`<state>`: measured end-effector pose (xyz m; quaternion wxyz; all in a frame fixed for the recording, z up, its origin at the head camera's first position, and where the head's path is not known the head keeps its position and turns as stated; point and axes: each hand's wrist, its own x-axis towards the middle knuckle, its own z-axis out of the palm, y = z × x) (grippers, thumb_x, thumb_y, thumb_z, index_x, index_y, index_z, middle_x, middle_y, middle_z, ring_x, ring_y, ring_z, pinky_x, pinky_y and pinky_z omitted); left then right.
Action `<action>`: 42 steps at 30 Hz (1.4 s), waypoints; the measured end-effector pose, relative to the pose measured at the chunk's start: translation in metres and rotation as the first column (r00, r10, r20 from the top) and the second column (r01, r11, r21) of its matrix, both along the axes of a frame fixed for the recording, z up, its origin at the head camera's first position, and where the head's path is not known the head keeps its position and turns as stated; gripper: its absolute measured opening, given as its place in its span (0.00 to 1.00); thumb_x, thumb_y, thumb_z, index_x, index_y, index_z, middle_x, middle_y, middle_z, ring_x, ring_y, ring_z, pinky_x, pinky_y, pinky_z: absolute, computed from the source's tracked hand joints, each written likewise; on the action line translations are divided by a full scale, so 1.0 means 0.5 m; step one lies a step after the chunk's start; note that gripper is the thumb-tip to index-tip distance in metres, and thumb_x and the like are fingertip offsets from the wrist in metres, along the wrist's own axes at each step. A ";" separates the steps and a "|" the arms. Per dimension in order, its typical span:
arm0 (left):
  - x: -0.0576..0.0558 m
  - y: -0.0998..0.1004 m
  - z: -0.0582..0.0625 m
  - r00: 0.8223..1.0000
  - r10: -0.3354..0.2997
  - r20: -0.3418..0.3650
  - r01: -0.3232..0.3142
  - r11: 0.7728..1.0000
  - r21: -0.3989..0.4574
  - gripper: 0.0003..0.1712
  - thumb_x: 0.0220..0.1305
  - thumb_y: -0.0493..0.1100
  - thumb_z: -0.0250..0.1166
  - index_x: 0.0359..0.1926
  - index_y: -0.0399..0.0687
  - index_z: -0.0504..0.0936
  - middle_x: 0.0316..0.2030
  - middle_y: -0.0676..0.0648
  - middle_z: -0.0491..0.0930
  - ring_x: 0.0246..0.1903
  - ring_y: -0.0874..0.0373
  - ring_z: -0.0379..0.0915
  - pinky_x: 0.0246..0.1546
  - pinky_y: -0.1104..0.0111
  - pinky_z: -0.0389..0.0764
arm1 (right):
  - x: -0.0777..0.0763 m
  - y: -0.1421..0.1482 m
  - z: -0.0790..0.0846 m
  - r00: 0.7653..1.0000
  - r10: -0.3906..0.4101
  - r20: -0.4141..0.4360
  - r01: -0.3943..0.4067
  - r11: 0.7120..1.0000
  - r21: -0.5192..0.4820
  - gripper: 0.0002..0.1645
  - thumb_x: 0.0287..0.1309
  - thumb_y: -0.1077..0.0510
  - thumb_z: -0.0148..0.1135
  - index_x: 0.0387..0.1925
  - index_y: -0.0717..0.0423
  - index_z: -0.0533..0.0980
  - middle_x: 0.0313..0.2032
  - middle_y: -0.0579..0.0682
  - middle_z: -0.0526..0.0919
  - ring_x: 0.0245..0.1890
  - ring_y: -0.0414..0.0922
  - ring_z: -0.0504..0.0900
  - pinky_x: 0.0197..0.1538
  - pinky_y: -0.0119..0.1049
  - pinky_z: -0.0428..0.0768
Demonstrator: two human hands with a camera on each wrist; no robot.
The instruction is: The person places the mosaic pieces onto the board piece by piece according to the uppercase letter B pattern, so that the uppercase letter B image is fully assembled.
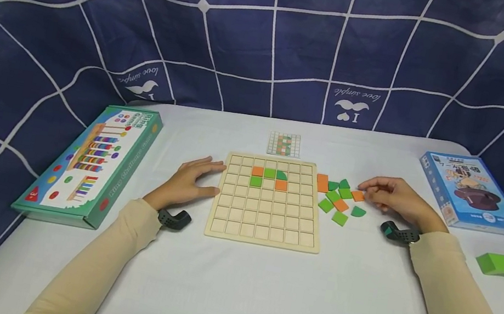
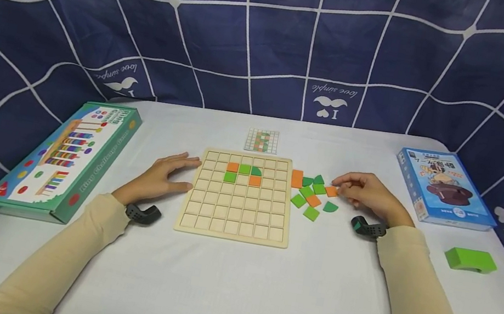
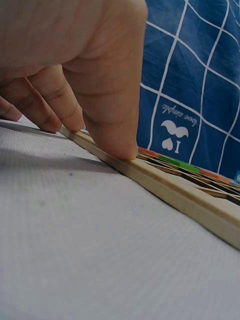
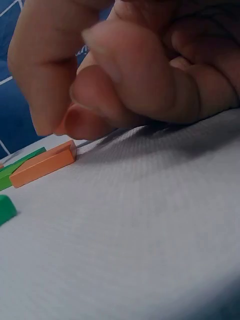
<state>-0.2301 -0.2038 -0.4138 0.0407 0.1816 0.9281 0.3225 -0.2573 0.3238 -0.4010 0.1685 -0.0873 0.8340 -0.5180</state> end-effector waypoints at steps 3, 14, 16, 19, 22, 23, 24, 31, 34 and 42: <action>0.000 0.000 0.000 1.000 -0.003 -0.002 0.003 1.000 0.001 0.38 0.69 0.47 0.74 0.77 0.44 0.75 0.80 0.42 0.68 0.84 0.39 0.48 0.83 0.40 0.42 | -0.001 -0.002 -0.001 1.000 0.013 -0.007 -0.013 1.000 0.013 0.24 0.71 0.65 0.67 0.62 0.75 0.77 0.33 0.43 0.78 0.24 0.39 0.71 0.27 0.29 0.74; -0.001 -0.001 -0.002 1.000 0.002 0.008 -0.002 1.000 0.003 0.38 0.69 0.48 0.73 0.77 0.45 0.75 0.80 0.42 0.67 0.84 0.40 0.47 0.83 0.40 0.41 | 0.001 -0.005 0.000 0.998 0.038 -0.042 -0.036 0.998 0.047 0.25 0.65 0.70 0.68 0.61 0.78 0.76 0.29 0.45 0.74 0.22 0.38 0.72 0.27 0.27 0.74; -0.001 -0.001 -0.002 1.000 0.002 0.007 -0.002 1.000 0.004 0.38 0.69 0.48 0.73 0.77 0.45 0.75 0.80 0.42 0.67 0.84 0.40 0.47 0.83 0.41 0.41 | 0.003 -0.006 0.000 0.998 0.031 -0.046 -0.028 0.998 0.056 0.24 0.65 0.69 0.69 0.60 0.78 0.77 0.29 0.46 0.75 0.22 0.38 0.73 0.27 0.27 0.75; -0.002 -0.001 -0.003 1.000 -0.001 0.006 0.001 1.000 0.005 0.38 0.70 0.48 0.74 0.77 0.45 0.75 0.80 0.42 0.67 0.84 0.40 0.47 0.83 0.41 0.41 | 0.003 -0.007 -0.002 0.999 0.015 -0.048 -0.012 0.997 0.071 0.24 0.65 0.68 0.70 0.60 0.77 0.77 0.30 0.46 0.75 0.22 0.38 0.73 0.27 0.27 0.76; -0.002 -0.002 -0.003 1.000 -0.003 0.004 0.003 1.000 0.005 0.38 0.69 0.48 0.74 0.77 0.45 0.75 0.80 0.42 0.67 0.84 0.40 0.48 0.83 0.41 0.41 | 0.002 -0.009 -0.004 0.999 -0.002 -0.050 0.007 0.996 0.092 0.24 0.66 0.67 0.71 0.60 0.77 0.78 0.30 0.46 0.75 0.22 0.37 0.74 0.27 0.27 0.77; -0.002 -0.002 -0.003 1.000 -0.005 0.004 0.005 1.000 0.005 0.38 0.69 0.48 0.74 0.77 0.44 0.75 0.80 0.42 0.67 0.84 0.40 0.48 0.83 0.41 0.42 | 0.001 -0.009 -0.005 0.999 -0.008 -0.051 0.012 0.995 0.097 0.24 0.67 0.66 0.71 0.60 0.76 0.78 0.30 0.46 0.75 0.22 0.37 0.74 0.27 0.27 0.77; -0.002 -0.002 -0.003 1.000 -0.005 0.004 0.005 1.000 0.006 0.38 0.69 0.48 0.74 0.77 0.44 0.75 0.80 0.42 0.67 0.84 0.40 0.48 0.83 0.41 0.42 | 0.000 -0.010 -0.006 0.999 -0.013 -0.053 0.018 0.994 0.103 0.24 0.68 0.66 0.71 0.60 0.76 0.77 0.30 0.46 0.76 0.23 0.37 0.74 0.28 0.27 0.78; -0.003 -0.003 -0.003 1.000 -0.010 -0.001 0.010 1.000 0.005 0.38 0.70 0.48 0.73 0.77 0.44 0.75 0.80 0.42 0.67 0.84 0.40 0.48 0.83 0.41 0.42 | 0.000 -0.013 -0.008 0.997 -0.027 -0.072 0.033 0.995 0.089 0.24 0.72 0.64 0.67 0.62 0.76 0.74 0.36 0.49 0.78 0.28 0.39 0.76 0.31 0.28 0.82; -0.003 -0.002 -0.003 1.000 -0.005 0.001 0.005 1.000 0.001 0.38 0.70 0.48 0.73 0.77 0.44 0.75 0.80 0.42 0.67 0.84 0.40 0.48 0.83 0.41 0.42 | 0.003 -0.015 -0.006 0.996 -0.027 -0.087 0.033 0.997 0.074 0.24 0.74 0.63 0.66 0.62 0.75 0.74 0.38 0.49 0.81 0.29 0.39 0.78 0.32 0.29 0.83; 0.000 0.000 0.000 1.000 0.002 0.004 -0.002 1.000 -0.010 0.38 0.70 0.48 0.73 0.77 0.45 0.75 0.80 0.43 0.67 0.84 0.41 0.48 0.83 0.41 0.42 | 0.004 -0.022 0.003 0.994 -0.030 -0.103 0.036 0.998 0.059 0.23 0.76 0.62 0.65 0.63 0.74 0.73 0.38 0.44 0.87 0.28 0.40 0.80 0.34 0.30 0.86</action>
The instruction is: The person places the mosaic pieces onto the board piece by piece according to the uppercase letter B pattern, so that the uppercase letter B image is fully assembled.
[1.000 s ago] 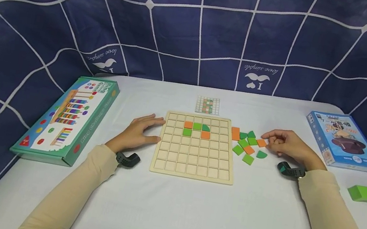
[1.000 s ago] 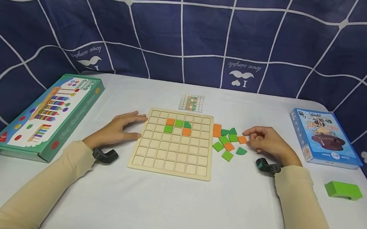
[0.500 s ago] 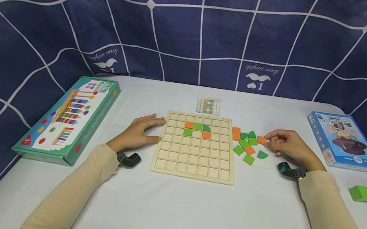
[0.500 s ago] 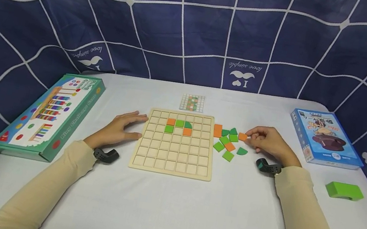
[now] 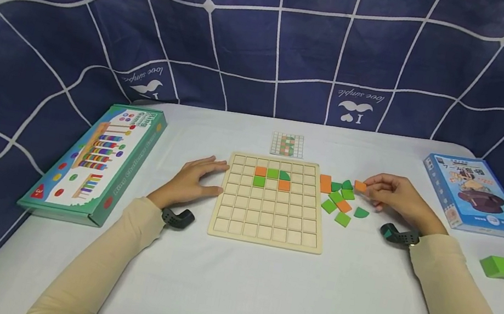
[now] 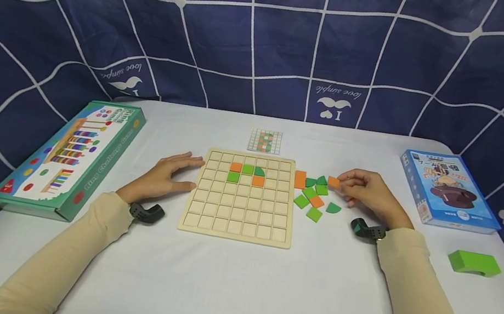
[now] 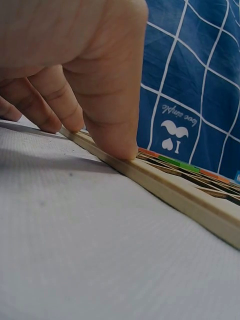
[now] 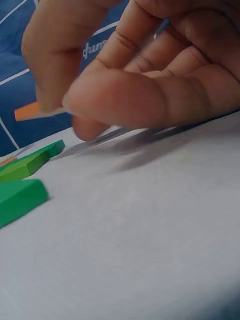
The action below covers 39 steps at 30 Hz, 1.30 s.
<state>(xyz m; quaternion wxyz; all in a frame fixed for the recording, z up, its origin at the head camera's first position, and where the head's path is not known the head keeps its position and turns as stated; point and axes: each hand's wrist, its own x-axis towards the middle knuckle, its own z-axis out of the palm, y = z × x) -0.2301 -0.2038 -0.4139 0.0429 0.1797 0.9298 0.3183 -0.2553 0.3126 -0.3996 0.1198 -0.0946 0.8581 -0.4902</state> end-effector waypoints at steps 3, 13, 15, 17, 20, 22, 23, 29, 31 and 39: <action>0.000 0.000 0.001 1.000 -0.004 -0.005 0.004 1.000 0.000 0.38 0.70 0.48 0.73 0.77 0.44 0.75 0.80 0.42 0.67 0.84 0.40 0.48 0.83 0.41 0.42 | 0.001 -0.010 0.008 1.000 -0.005 0.003 0.005 1.000 0.002 0.24 0.75 0.61 0.66 0.64 0.73 0.73 0.37 0.42 0.89 0.27 0.40 0.80 0.34 0.30 0.86; 0.000 0.001 0.002 1.000 -0.011 0.001 0.011 1.000 0.003 0.38 0.70 0.48 0.73 0.77 0.44 0.75 0.80 0.43 0.67 0.84 0.41 0.48 0.83 0.42 0.41 | 0.008 -0.065 0.035 0.998 0.011 0.056 -0.009 0.999 -0.036 0.25 0.72 0.64 0.67 0.65 0.70 0.73 0.40 0.47 0.91 0.26 0.39 0.80 0.33 0.30 0.85; -0.001 0.001 0.002 1.000 -0.013 -0.001 0.013 1.000 -0.001 0.38 0.70 0.48 0.73 0.77 0.44 0.75 0.80 0.43 0.67 0.84 0.41 0.48 0.83 0.42 0.42 | 0.012 -0.078 0.038 0.998 0.011 0.068 -0.007 0.998 -0.060 0.25 0.72 0.64 0.67 0.64 0.71 0.72 0.39 0.45 0.91 0.26 0.39 0.80 0.32 0.30 0.85; -0.002 0.001 0.002 1.000 -0.013 -0.002 0.013 1.000 -0.002 0.38 0.70 0.48 0.73 0.77 0.45 0.75 0.80 0.43 0.67 0.84 0.41 0.48 0.83 0.42 0.42 | 0.016 -0.090 0.041 0.997 0.016 0.080 -0.009 0.996 -0.092 0.24 0.72 0.64 0.67 0.64 0.71 0.72 0.37 0.43 0.90 0.26 0.38 0.79 0.32 0.29 0.84; -0.002 0.001 0.002 1.000 -0.011 -0.004 0.011 1.000 -0.002 0.38 0.70 0.48 0.73 0.77 0.45 0.75 0.80 0.43 0.67 0.84 0.41 0.48 0.83 0.42 0.42 | 0.021 -0.106 0.044 0.994 0.019 0.103 -0.004 0.990 -0.143 0.23 0.72 0.65 0.67 0.62 0.71 0.72 0.35 0.41 0.90 0.25 0.38 0.78 0.31 0.28 0.83; -0.002 0.001 0.002 1.000 -0.009 -0.004 0.009 1.000 -0.003 0.38 0.70 0.48 0.73 0.77 0.46 0.75 0.80 0.43 0.67 0.84 0.41 0.48 0.83 0.42 0.42 | 0.024 -0.116 0.046 0.992 0.019 0.126 0.005 0.982 -0.188 0.21 0.72 0.65 0.68 0.61 0.68 0.73 0.34 0.41 0.90 0.24 0.38 0.77 0.30 0.27 0.82; -0.002 0.000 0.002 1.000 -0.009 -0.005 0.009 1.000 -0.004 0.38 0.70 0.48 0.73 0.77 0.46 0.75 0.80 0.43 0.67 0.84 0.41 0.48 0.83 0.42 0.42 | 0.026 -0.121 0.047 0.990 0.017 0.140 0.013 0.977 -0.211 0.20 0.72 0.66 0.68 0.59 0.66 0.74 0.34 0.41 0.90 0.23 0.38 0.77 0.29 0.27 0.81; -0.001 0.000 0.002 1.000 -0.009 -0.006 0.009 1.000 -0.001 0.38 0.70 0.48 0.73 0.77 0.45 0.75 0.80 0.43 0.67 0.84 0.41 0.48 0.83 0.41 0.42 | 0.037 -0.146 0.056 0.978 -0.014 0.209 0.090 0.928 -0.361 0.14 0.71 0.68 0.69 0.51 0.51 0.79 0.33 0.42 0.91 0.21 0.37 0.75 0.26 0.25 0.78; 0.000 0.000 0.002 1.000 -0.006 -0.004 0.006 1.000 0.001 0.38 0.70 0.48 0.73 0.77 0.45 0.75 0.80 0.43 0.67 0.84 0.41 0.48 0.83 0.41 0.42 | 0.042 -0.154 0.058 0.978 -0.014 0.207 0.097 0.911 -0.400 0.13 0.71 0.69 0.68 0.50 0.50 0.80 0.33 0.43 0.91 0.21 0.37 0.75 0.26 0.25 0.77; 0.001 0.002 0.002 1.000 0.001 0.004 -0.001 1.000 0.004 0.38 0.70 0.48 0.73 0.77 0.45 0.75 0.80 0.44 0.67 0.84 0.41 0.47 0.83 0.41 0.42 | 0.067 -0.204 0.061 0.976 -0.015 0.215 0.124 0.854 -0.505 0.13 0.70 0.70 0.65 0.49 0.52 0.79 0.27 0.45 0.88 0.20 0.36 0.76 0.23 0.25 0.76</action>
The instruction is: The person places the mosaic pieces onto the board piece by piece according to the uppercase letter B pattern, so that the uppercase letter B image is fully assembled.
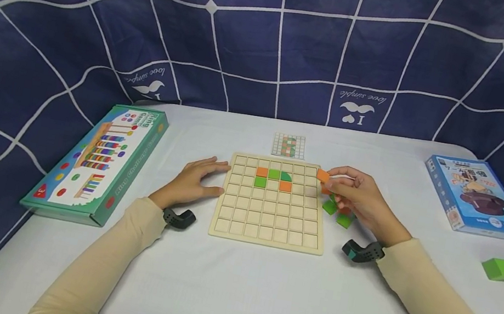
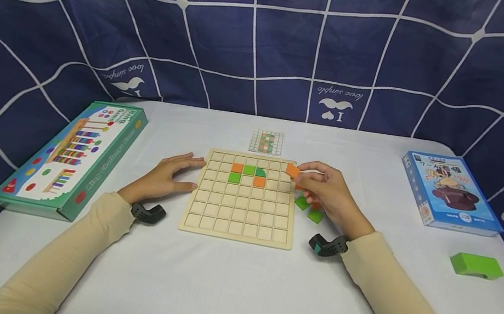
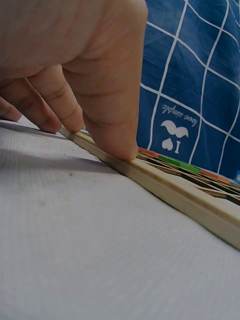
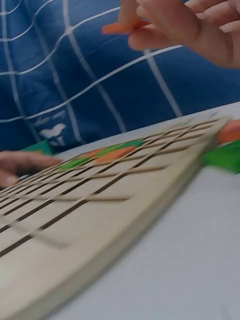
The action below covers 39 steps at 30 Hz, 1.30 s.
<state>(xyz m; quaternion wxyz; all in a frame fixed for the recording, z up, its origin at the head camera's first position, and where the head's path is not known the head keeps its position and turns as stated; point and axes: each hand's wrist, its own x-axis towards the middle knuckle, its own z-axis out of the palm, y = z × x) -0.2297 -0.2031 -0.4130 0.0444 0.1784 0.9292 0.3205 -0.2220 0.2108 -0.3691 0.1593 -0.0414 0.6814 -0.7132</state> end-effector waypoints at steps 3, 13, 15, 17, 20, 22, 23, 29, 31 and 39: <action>0.000 0.001 0.000 1.000 -0.002 -0.002 0.002 1.000 0.000 0.38 0.70 0.48 0.73 0.77 0.45 0.75 0.80 0.44 0.67 0.84 0.41 0.48 0.83 0.41 0.42 | 0.010 -0.026 -0.003 1.000 0.023 -0.019 -0.023 0.999 -0.030 0.13 0.70 0.71 0.65 0.49 0.53 0.79 0.30 0.45 0.90 0.20 0.35 0.75 0.23 0.25 0.75; 0.001 -0.001 -0.002 1.000 0.001 0.000 -0.001 1.000 0.005 0.38 0.70 0.48 0.73 0.77 0.46 0.75 0.80 0.45 0.67 0.84 0.42 0.47 0.83 0.41 0.42 | 0.028 -0.114 -0.026 0.990 0.136 -0.033 -0.138 0.986 -0.093 0.14 0.70 0.72 0.63 0.54 0.61 0.77 0.35 0.47 0.92 0.22 0.37 0.76 0.25 0.26 0.77; 0.001 -0.002 -0.001 1.000 -0.001 -0.002 0.001 1.000 0.004 0.37 0.70 0.48 0.73 0.77 0.46 0.75 0.80 0.44 0.67 0.84 0.41 0.47 0.83 0.41 0.42 | 0.031 -0.133 -0.029 0.988 0.149 -0.028 -0.151 0.983 -0.100 0.14 0.70 0.71 0.63 0.54 0.62 0.77 0.36 0.47 0.92 0.22 0.37 0.76 0.25 0.25 0.78; 0.002 -0.002 0.000 1.000 -0.003 -0.003 0.003 1.000 0.003 0.37 0.70 0.48 0.73 0.77 0.46 0.75 0.80 0.44 0.67 0.84 0.41 0.47 0.83 0.42 0.42 | 0.033 -0.152 -0.032 0.987 0.158 -0.026 -0.159 0.982 -0.100 0.14 0.70 0.71 0.64 0.54 0.62 0.77 0.36 0.48 0.92 0.22 0.37 0.75 0.25 0.25 0.77; 0.002 -0.002 0.002 1.000 -0.007 -0.004 0.007 1.000 0.002 0.38 0.70 0.48 0.73 0.77 0.45 0.75 0.80 0.44 0.67 0.84 0.41 0.47 0.83 0.42 0.42 | 0.034 -0.179 -0.037 0.986 0.166 -0.035 -0.168 0.981 -0.095 0.14 0.69 0.70 0.64 0.54 0.63 0.77 0.35 0.47 0.91 0.22 0.38 0.75 0.26 0.25 0.78; 0.002 -0.001 0.003 1.000 -0.007 -0.003 0.007 1.000 0.001 0.38 0.70 0.48 0.73 0.77 0.46 0.75 0.80 0.44 0.67 0.84 0.41 0.47 0.83 0.42 0.42 | 0.033 -0.195 -0.040 0.985 0.168 -0.043 -0.171 0.981 -0.089 0.14 0.69 0.70 0.65 0.54 0.64 0.77 0.35 0.47 0.91 0.22 0.38 0.75 0.26 0.26 0.78; 0.002 -0.001 0.003 1.000 -0.007 -0.004 0.008 1.000 0.002 0.38 0.70 0.48 0.73 0.77 0.46 0.75 0.80 0.44 0.67 0.84 0.41 0.48 0.83 0.41 0.42 | 0.033 -0.203 -0.042 0.985 0.168 -0.046 -0.172 0.981 -0.087 0.15 0.68 0.70 0.65 0.54 0.64 0.77 0.35 0.48 0.91 0.22 0.38 0.75 0.26 0.26 0.78; 0.001 0.001 0.005 1.000 -0.016 -0.004 0.016 1.000 0.003 0.37 0.70 0.48 0.73 0.77 0.46 0.75 0.80 0.44 0.67 0.84 0.41 0.48 0.83 0.41 0.42 | 0.024 -0.231 -0.054 0.987 0.150 -0.062 -0.153 0.987 -0.053 0.17 0.68 0.70 0.67 0.56 0.66 0.77 0.33 0.47 0.90 0.21 0.37 0.76 0.24 0.26 0.77; 0.001 0.001 0.005 1.000 -0.018 -0.004 0.018 1.000 0.004 0.38 0.70 0.48 0.73 0.77 0.46 0.75 0.80 0.44 0.67 0.84 0.41 0.48 0.83 0.41 0.42 | 0.017 -0.235 -0.058 0.987 0.135 -0.081 -0.137 0.990 -0.017 0.17 0.69 0.71 0.67 0.57 0.67 0.77 0.32 0.46 0.90 0.20 0.37 0.76 0.23 0.25 0.76; 0.000 -0.001 0.004 1.000 -0.018 -0.007 0.018 1.000 0.004 0.38 0.70 0.48 0.73 0.77 0.45 0.75 0.80 0.43 0.67 0.84 0.41 0.48 0.83 0.42 0.42 | 0.004 -0.233 -0.078 0.958 0.147 -0.248 -0.100 0.976 0.194 0.16 0.69 0.68 0.68 0.56 0.68 0.80 0.29 0.50 0.89 0.16 0.40 0.73 0.21 0.29 0.76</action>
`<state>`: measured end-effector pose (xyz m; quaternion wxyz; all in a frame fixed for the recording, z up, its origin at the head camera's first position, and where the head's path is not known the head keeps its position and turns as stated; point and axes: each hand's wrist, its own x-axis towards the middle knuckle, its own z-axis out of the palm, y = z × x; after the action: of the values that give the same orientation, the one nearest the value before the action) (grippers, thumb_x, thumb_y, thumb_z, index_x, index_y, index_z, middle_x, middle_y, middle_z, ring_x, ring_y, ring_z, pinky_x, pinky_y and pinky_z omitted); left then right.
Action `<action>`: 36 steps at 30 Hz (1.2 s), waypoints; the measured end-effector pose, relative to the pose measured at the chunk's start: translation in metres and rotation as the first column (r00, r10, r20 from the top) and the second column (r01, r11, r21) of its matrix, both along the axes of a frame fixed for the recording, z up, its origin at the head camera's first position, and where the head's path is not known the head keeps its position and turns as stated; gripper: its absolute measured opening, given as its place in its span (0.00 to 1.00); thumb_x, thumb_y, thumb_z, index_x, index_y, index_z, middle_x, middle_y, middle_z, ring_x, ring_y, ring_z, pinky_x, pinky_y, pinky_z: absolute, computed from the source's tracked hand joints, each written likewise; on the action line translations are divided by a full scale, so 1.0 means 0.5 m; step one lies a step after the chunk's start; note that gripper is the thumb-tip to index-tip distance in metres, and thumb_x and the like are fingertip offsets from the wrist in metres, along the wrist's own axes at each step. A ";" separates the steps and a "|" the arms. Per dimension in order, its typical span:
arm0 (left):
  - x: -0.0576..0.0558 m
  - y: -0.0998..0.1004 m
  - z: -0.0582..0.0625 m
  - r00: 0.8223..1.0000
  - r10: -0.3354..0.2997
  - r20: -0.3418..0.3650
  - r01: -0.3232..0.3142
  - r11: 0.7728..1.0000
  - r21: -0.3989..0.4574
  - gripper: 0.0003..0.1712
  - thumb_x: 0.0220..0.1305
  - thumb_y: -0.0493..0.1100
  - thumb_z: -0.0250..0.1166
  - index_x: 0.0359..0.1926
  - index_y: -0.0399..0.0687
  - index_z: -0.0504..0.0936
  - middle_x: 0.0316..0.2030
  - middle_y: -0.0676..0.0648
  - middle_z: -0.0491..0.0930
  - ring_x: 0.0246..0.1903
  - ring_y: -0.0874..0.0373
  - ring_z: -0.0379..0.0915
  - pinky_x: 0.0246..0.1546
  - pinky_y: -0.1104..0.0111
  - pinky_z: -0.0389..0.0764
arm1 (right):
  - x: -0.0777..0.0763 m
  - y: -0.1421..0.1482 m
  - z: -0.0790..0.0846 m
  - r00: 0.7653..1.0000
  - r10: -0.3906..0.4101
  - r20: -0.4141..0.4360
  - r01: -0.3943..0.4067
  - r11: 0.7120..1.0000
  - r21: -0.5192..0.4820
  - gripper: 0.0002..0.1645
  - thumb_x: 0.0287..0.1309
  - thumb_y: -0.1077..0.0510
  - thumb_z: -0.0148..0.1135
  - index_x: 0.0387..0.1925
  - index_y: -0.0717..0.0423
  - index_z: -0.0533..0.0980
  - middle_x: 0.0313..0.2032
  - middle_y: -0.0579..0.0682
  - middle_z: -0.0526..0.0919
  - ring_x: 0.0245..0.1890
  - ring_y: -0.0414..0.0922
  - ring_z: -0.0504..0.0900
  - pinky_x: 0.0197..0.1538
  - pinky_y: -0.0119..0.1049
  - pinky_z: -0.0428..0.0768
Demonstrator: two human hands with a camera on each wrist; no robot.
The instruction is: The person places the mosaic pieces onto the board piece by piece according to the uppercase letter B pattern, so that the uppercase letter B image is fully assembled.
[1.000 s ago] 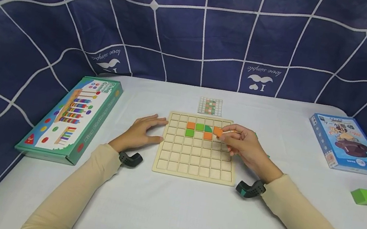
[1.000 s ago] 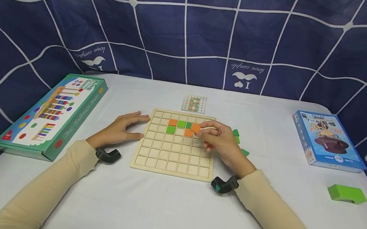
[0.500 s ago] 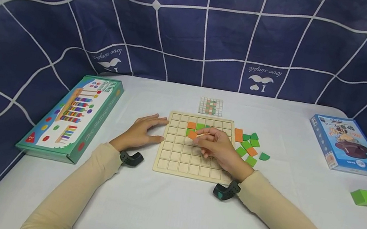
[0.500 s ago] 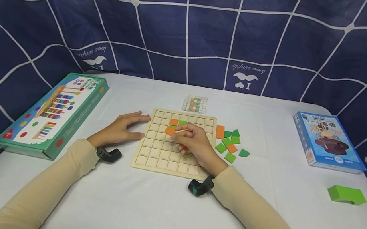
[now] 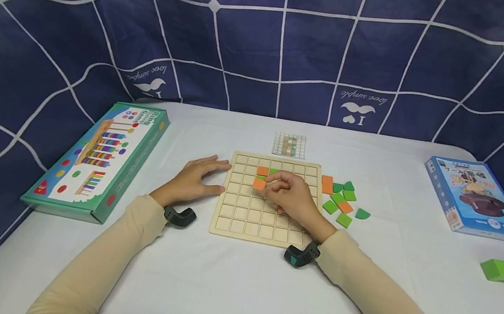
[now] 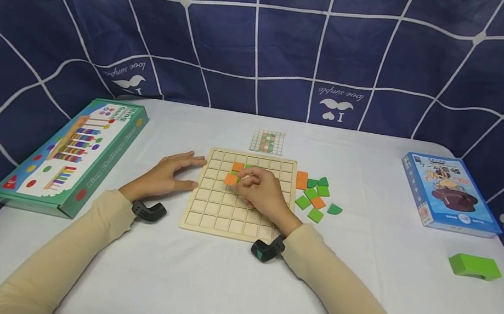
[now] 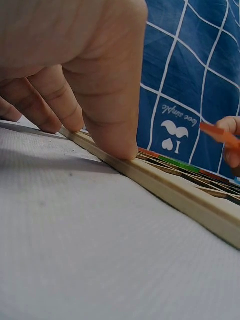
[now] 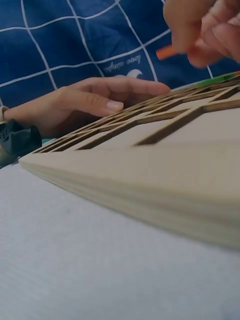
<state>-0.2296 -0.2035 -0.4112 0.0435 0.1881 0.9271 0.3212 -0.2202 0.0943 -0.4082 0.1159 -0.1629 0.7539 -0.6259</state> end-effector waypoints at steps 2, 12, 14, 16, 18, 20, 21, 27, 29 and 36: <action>0.000 0.000 0.000 1.000 0.001 0.001 -0.001 1.000 0.001 0.38 0.70 0.48 0.73 0.77 0.45 0.75 0.80 0.43 0.67 0.84 0.41 0.48 0.83 0.42 0.42 | 0.000 0.001 -0.003 0.998 0.004 -0.059 -0.001 0.998 0.055 0.15 0.69 0.67 0.69 0.55 0.68 0.81 0.31 0.51 0.90 0.15 0.40 0.73 0.21 0.29 0.77; 0.000 0.001 0.000 1.000 0.001 -0.002 -0.001 1.000 0.001 0.38 0.69 0.48 0.73 0.77 0.44 0.75 0.80 0.42 0.68 0.84 0.41 0.48 0.83 0.42 0.42 | 0.004 0.003 -0.003 0.991 0.011 -0.132 0.009 0.988 0.153 0.13 0.66 0.67 0.68 0.51 0.68 0.83 0.28 0.50 0.86 0.15 0.40 0.76 0.22 0.30 0.81; 0.000 0.001 0.000 1.000 0.000 -0.005 0.000 1.000 0.001 0.38 0.69 0.48 0.73 0.77 0.43 0.75 0.80 0.42 0.68 0.84 0.40 0.49 0.83 0.42 0.42 | 0.004 0.002 -0.002 0.991 0.013 -0.136 0.011 0.984 0.179 0.14 0.66 0.67 0.69 0.51 0.67 0.84 0.28 0.49 0.85 0.15 0.39 0.76 0.22 0.31 0.82; 0.001 0.001 0.001 1.000 -0.002 -0.009 0.002 1.000 0.002 0.38 0.69 0.48 0.73 0.77 0.43 0.75 0.79 0.41 0.68 0.84 0.40 0.49 0.83 0.41 0.42 | 0.004 0.001 0.000 0.990 0.017 -0.138 0.011 0.980 0.200 0.14 0.65 0.67 0.70 0.51 0.67 0.84 0.28 0.49 0.85 0.15 0.39 0.77 0.22 0.30 0.82; 0.001 0.001 0.001 1.000 -0.003 -0.009 0.003 1.000 0.005 0.38 0.69 0.47 0.73 0.77 0.43 0.75 0.79 0.41 0.68 0.84 0.40 0.49 0.83 0.41 0.42 | 0.004 0.000 0.001 0.990 0.020 -0.137 0.009 0.978 0.210 0.14 0.65 0.67 0.70 0.51 0.68 0.84 0.27 0.49 0.85 0.15 0.39 0.77 0.22 0.30 0.82; 0.001 0.000 0.001 1.000 -0.004 -0.009 0.004 1.000 0.009 0.38 0.70 0.47 0.73 0.76 0.43 0.75 0.79 0.41 0.68 0.84 0.39 0.49 0.83 0.41 0.42 | 0.004 -0.002 0.003 0.990 0.025 -0.138 0.006 0.976 0.219 0.14 0.65 0.67 0.71 0.51 0.69 0.83 0.27 0.49 0.85 0.14 0.39 0.77 0.23 0.29 0.81; 0.001 0.000 0.001 1.000 -0.003 -0.008 0.003 1.000 0.011 0.38 0.70 0.47 0.73 0.76 0.43 0.75 0.79 0.41 0.68 0.84 0.39 0.49 0.83 0.41 0.42 | 0.004 -0.002 0.003 0.990 0.028 -0.140 0.004 0.975 0.221 0.14 0.66 0.68 0.71 0.51 0.69 0.83 0.27 0.49 0.84 0.14 0.39 0.76 0.23 0.29 0.81; 0.001 0.000 0.002 1.000 -0.001 -0.008 0.001 1.000 0.011 0.37 0.70 0.47 0.73 0.76 0.42 0.75 0.79 0.41 0.68 0.84 0.39 0.49 0.83 0.41 0.42 | 0.002 -0.002 0.004 0.988 0.047 -0.150 -0.012 0.973 0.230 0.15 0.66 0.68 0.70 0.52 0.70 0.84 0.27 0.49 0.83 0.15 0.40 0.77 0.24 0.30 0.81; 0.002 0.000 0.003 1.000 -0.001 -0.009 0.001 1.000 0.008 0.37 0.70 0.47 0.73 0.76 0.42 0.75 0.79 0.41 0.68 0.84 0.39 0.49 0.83 0.41 0.42 | 0.002 -0.002 0.004 0.987 0.052 -0.151 -0.016 0.972 0.233 0.15 0.66 0.67 0.70 0.53 0.70 0.84 0.28 0.49 0.83 0.15 0.40 0.77 0.24 0.30 0.81; 0.002 0.000 0.002 1.000 0.000 0.001 0.000 1.000 0.014 0.38 0.69 0.47 0.74 0.77 0.43 0.75 0.80 0.42 0.68 0.84 0.40 0.48 0.83 0.42 0.41 | 0.001 0.001 0.000 0.988 0.063 -0.143 -0.031 0.975 0.219 0.16 0.66 0.67 0.70 0.54 0.69 0.84 0.28 0.50 0.82 0.15 0.40 0.78 0.24 0.30 0.81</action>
<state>-0.2286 -0.2033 -0.4100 0.0428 0.1882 0.9248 0.3278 -0.2194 0.0950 -0.4080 0.0910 -0.2133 0.8198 -0.5235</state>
